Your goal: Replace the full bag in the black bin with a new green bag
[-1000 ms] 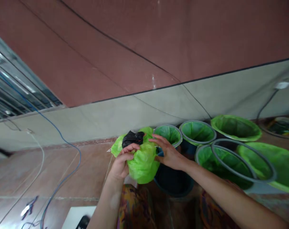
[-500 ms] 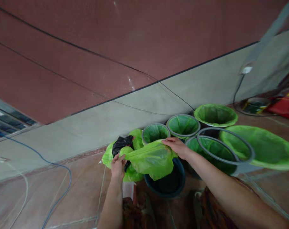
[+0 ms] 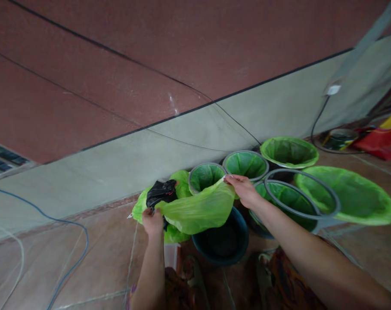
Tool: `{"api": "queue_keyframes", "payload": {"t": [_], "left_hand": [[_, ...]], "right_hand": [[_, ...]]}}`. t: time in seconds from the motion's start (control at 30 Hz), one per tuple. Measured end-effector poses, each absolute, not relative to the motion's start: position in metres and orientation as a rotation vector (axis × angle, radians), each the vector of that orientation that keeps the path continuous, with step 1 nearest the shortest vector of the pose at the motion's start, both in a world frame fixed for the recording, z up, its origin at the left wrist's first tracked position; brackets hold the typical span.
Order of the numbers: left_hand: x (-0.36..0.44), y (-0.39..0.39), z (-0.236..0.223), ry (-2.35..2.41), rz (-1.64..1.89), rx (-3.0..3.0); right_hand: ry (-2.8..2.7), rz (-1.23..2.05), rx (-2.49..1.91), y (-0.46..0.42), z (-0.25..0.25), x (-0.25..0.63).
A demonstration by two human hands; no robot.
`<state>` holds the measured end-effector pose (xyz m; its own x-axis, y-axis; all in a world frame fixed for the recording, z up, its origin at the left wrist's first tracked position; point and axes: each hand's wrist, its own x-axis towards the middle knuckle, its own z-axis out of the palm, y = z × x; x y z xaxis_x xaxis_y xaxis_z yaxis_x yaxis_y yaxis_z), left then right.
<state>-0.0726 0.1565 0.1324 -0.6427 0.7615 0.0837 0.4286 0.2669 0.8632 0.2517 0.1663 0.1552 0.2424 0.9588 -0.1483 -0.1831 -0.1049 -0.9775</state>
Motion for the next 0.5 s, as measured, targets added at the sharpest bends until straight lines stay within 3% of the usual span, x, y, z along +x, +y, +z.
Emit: {"api": "queue_keyframes", "payload": {"t": [0.1, 0.23, 0.37, 0.5], "left_hand": [[-0.051, 0.150, 0.145, 2.216, 1.373, 1.422], [-0.005, 0.136, 0.163, 1.527, 1.261, 2.037], [0.023, 0.126, 0.177, 1.133, 0.873, 2.053], [0.014, 0.126, 0.183, 1.085, 0.528, 1.958]], "right_hand": [[-0.787, 1.296, -1.239, 0.159, 0.158, 0.242], [-1.027, 1.412, -1.154, 0.143, 0.163, 0.224], [-1.484, 1.507, -0.980, 0.127, 0.170, 0.208], [-1.779, 1.465, -0.963, 0.119, 0.170, 0.213]]}}
